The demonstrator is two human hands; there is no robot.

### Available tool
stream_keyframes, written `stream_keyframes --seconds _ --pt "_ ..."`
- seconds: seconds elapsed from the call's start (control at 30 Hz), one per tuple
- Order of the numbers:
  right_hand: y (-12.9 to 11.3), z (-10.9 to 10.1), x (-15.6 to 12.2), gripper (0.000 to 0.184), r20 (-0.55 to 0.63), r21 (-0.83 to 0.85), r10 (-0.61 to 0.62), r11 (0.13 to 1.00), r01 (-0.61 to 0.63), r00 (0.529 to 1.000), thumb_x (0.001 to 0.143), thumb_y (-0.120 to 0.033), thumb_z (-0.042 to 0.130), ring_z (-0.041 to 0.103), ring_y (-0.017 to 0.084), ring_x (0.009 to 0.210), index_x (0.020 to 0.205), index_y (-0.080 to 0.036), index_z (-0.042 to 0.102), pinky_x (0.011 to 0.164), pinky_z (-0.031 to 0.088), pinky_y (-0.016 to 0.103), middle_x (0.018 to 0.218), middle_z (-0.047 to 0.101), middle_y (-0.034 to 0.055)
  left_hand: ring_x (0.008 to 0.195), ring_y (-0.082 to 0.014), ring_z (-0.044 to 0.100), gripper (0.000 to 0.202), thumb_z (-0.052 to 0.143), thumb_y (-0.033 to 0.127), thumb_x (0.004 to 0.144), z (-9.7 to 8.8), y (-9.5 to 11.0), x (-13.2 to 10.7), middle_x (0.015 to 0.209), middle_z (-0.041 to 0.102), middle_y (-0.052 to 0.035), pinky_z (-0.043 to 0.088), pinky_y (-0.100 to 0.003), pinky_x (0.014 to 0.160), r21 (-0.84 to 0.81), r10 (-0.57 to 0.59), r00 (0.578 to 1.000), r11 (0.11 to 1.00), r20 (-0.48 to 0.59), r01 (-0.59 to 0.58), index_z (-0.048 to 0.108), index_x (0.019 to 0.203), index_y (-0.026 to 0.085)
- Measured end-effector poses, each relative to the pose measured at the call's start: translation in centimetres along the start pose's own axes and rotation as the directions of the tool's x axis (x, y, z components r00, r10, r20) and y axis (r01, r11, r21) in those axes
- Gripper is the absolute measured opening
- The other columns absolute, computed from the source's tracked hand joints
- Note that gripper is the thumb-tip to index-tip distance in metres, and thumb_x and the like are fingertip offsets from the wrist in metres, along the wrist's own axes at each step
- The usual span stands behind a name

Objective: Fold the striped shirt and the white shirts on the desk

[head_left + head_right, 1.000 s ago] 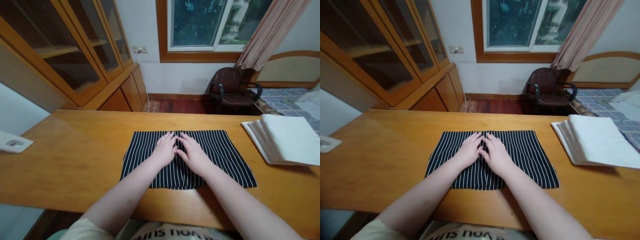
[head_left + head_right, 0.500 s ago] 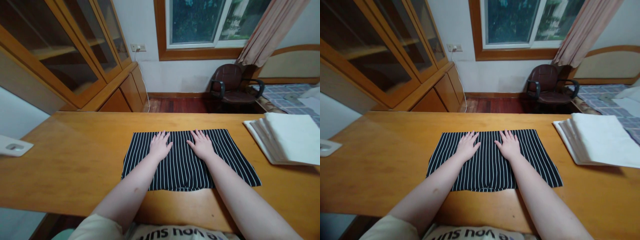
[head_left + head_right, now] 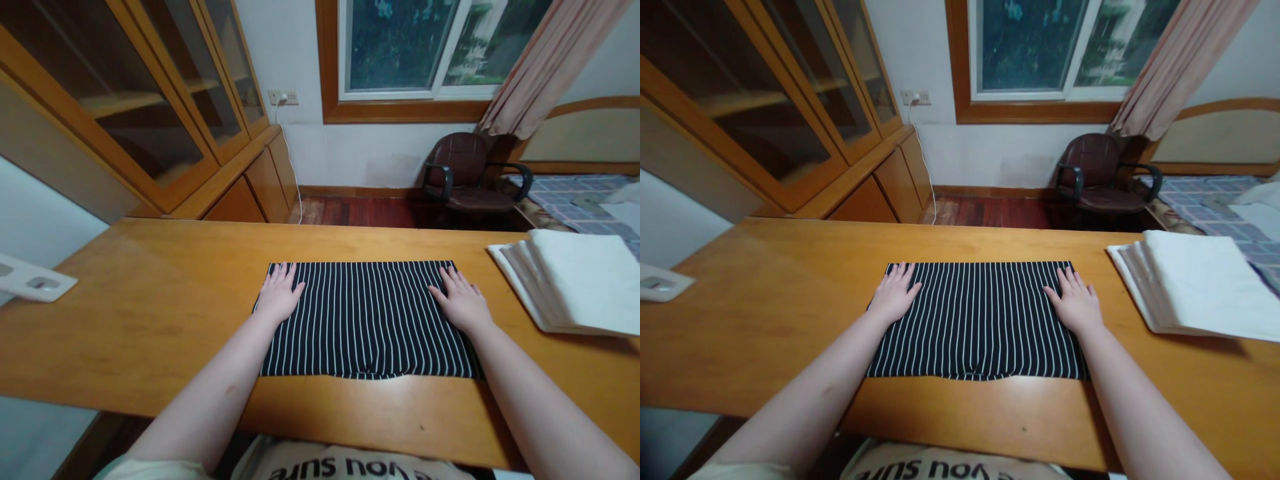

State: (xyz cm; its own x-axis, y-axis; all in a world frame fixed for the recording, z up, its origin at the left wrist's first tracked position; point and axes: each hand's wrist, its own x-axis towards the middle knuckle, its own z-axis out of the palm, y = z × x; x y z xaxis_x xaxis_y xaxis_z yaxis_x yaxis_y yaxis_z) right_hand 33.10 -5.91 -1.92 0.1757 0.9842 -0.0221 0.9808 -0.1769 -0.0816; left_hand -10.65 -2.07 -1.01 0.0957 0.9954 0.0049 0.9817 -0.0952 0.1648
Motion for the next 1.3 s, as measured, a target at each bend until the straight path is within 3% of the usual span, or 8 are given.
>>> stream_keyframes --seconds 0.1,0.2,0.33,0.43,0.53,0.7,1.07,1.3 --pt "-0.1 -0.4 -0.1 0.074 -0.025 0.012 0.018 1.000 -0.017 1.000 0.091 -0.060 0.022 0.020 0.030 0.141 0.148 -0.013 0.026 0.111 0.016 0.056 0.154 0.023 0.0150 0.142 -0.0348 0.016 0.066 0.033 0.051 0.091 -0.7 0.8 -0.5 0.152 0.025 -0.0164 0.017 -0.055 0.112 0.021 -0.090 0.996 0.996 -0.016 0.090 0.032 0.145 0.013" --pt "-1.9 -1.6 -1.4 0.075 -0.173 0.064 0.059 0.997 -0.048 0.983 0.092 -0.055 0.027 0.013 0.035 0.142 0.148 -0.005 0.022 0.109 0.011 0.061 0.154 0.015 0.0225 0.142 -0.0363 0.010 0.069 0.031 0.051 0.092 -1.8 3.3 -1.9 0.153 0.020 -0.0198 0.013 -0.056 0.113 0.001 -0.129 0.991 0.992 -0.022 0.129 0.032 0.144 0.006" --pt "-8.0 -2.7 -5.3 0.068 -0.240 0.262 -0.111 0.949 0.174 0.964 0.092 -0.049 0.033 0.011 0.033 0.142 0.148 -0.011 0.023 0.111 0.015 0.058 0.155 0.015 0.0183 0.143 -0.0311 0.007 0.067 0.024 0.052 0.094 -1.8 8.7 -5.1 0.156 0.015 -0.0131 0.016 -0.054 0.114 -0.140 0.111 0.993 0.985 0.032 -0.106 0.022 0.149 0.013" --pt "-13.2 -2.0 -8.0 0.062 -0.086 0.374 -0.386 0.842 0.389 0.918 0.093 -0.047 0.034 0.015 0.029 0.142 0.147 -0.017 0.029 0.113 0.020 0.051 0.156 0.016 0.0121 0.144 -0.0269 0.009 0.061 0.025 0.043 0.095 0.0 12.3 -7.1 0.156 0.016 -0.0097 0.016 -0.048 0.116 -0.179 0.294 0.951 0.945 0.099 -0.273 0.022 0.149 0.014" --pt "-15.4 -0.8 -9.1 0.058 0.017 0.344 -0.458 0.837 0.425 0.889 0.096 -0.045 0.028 0.023 0.024 0.140 0.147 -0.017 0.031 0.114 0.018 0.050 0.151 0.030 0.0108 0.144 -0.0235 0.012 0.058 0.026 0.035 0.095 1.6 13.5 -7.9 0.155 0.019 -0.0079 0.013 -0.046 0.117 -0.148 0.366 0.924 0.926 0.111 -0.349 0.022 0.149 0.013" --pt "-12.7 0.4 -9.2 0.064 -0.029 0.179 -0.458 0.872 0.455 0.888 0.092 -0.057 0.031 0.023 0.024 0.141 0.147 -0.023 0.032 0.113 0.019 0.048 0.152 0.029 0.0054 0.143 -0.0251 0.015 0.066 0.036 0.047 0.092 1.3 10.8 -8.1 0.156 0.018 -0.0050 0.016 -0.049 0.116 -0.091 0.373 0.922 0.926 0.099 -0.365 0.018 0.150 0.020" --pt "-4.8 1.2 -9.2 0.070 -0.080 -0.046 -0.251 0.968 0.248 0.965 0.090 -0.061 0.026 0.024 0.026 0.140 0.147 -0.020 0.032 0.112 0.018 0.051 0.151 0.031 0.0067 0.141 -0.0270 0.021 0.062 0.031 0.048 0.094 -0.2 0.9 -9.5 0.153 0.025 -0.0079 0.023 -0.049 0.113 0.031 0.160 0.985 0.986 0.064 -0.162 0.026 0.148 0.017" --pt "-1.0 1.4 -8.7 0.071 -0.116 -0.127 -0.135 0.985 0.120 0.984 0.090 -0.060 0.024 0.025 0.026 0.140 0.147 -0.019 0.031 0.111 0.023 0.049 0.151 0.030 0.0081 0.140 -0.0251 0.025 0.061 0.033 0.049 0.094 -0.3 -0.9 -9.6 0.151 0.029 -0.0070 0.026 -0.046 0.112 0.023 0.242 0.969 0.970 0.048 -0.243 0.028 0.147 0.020"
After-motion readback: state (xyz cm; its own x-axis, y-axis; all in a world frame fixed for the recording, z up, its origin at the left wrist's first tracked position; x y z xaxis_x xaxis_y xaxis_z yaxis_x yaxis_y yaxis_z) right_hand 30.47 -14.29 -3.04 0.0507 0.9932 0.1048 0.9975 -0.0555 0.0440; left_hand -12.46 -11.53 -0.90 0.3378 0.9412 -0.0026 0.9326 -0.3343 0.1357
